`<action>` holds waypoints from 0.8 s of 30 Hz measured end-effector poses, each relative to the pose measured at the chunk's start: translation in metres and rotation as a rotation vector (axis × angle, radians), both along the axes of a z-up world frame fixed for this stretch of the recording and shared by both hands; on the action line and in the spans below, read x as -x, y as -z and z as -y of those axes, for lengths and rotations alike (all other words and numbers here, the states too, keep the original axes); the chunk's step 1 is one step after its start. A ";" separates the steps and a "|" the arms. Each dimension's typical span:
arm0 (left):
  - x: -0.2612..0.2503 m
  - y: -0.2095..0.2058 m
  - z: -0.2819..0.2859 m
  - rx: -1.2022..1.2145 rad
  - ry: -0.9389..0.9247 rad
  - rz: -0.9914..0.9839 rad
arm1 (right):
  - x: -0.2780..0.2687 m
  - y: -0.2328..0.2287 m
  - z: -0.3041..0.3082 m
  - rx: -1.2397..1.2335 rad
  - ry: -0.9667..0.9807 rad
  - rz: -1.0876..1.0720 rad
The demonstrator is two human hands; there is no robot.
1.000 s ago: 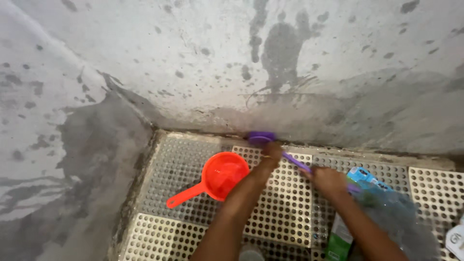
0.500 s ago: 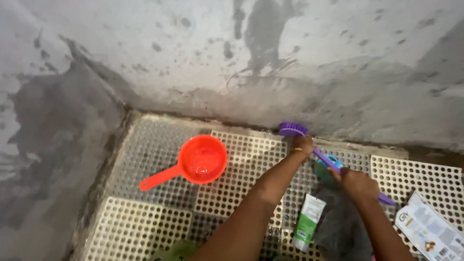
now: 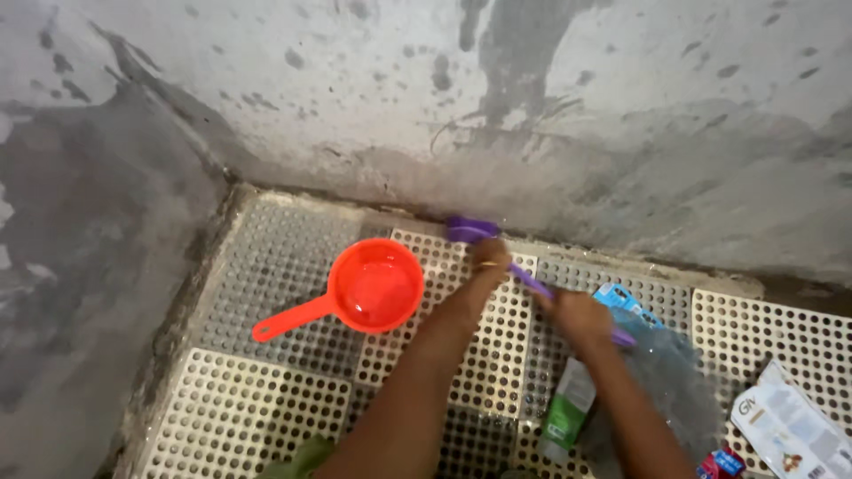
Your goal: The person scoops water from a large black tub using a red scoop and pours it onto the floor. They then apply liquid soap from a pump bottle onto their hands, rub them together, and use a purple scrub brush to clean the lower sections of the walls.
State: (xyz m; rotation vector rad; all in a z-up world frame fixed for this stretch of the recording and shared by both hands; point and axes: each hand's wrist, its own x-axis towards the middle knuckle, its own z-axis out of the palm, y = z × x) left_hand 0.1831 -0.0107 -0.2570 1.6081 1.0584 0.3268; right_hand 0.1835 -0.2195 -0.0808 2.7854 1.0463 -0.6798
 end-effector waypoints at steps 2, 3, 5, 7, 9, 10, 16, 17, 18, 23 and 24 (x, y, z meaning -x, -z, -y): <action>-0.028 -0.009 0.028 -0.056 0.147 0.042 | -0.015 -0.008 0.039 -0.061 0.016 0.105; -0.045 -0.016 0.040 -0.073 0.217 0.068 | -0.022 -0.012 0.057 -0.066 -0.059 0.255; -0.056 -0.022 0.054 -0.084 0.307 0.108 | -0.033 -0.014 0.068 -0.058 -0.016 0.258; -0.035 -0.016 0.048 -0.094 0.312 0.084 | -0.025 -0.007 0.059 -0.010 0.003 0.170; -0.011 -0.014 0.014 -0.147 0.282 0.037 | -0.016 -0.002 0.023 0.055 0.022 0.030; -0.006 -0.017 -0.010 -0.186 0.263 0.014 | -0.012 -0.001 -0.006 0.042 0.026 -0.050; 0.051 0.011 -0.050 -0.246 0.111 -0.213 | 0.048 0.009 -0.070 -0.017 -0.095 -0.008; 0.034 0.007 -0.049 -0.268 0.118 -0.208 | 0.040 0.004 -0.065 -0.093 -0.090 0.045; 0.013 0.002 -0.044 -0.298 0.150 -0.185 | 0.031 -0.002 -0.053 -0.169 -0.086 0.099; -0.061 -0.002 0.072 -0.407 0.450 -0.098 | -0.017 -0.029 0.064 -0.182 0.111 0.211; -0.082 -0.008 0.100 -0.425 0.511 -0.069 | -0.024 -0.036 0.097 -0.151 0.149 0.276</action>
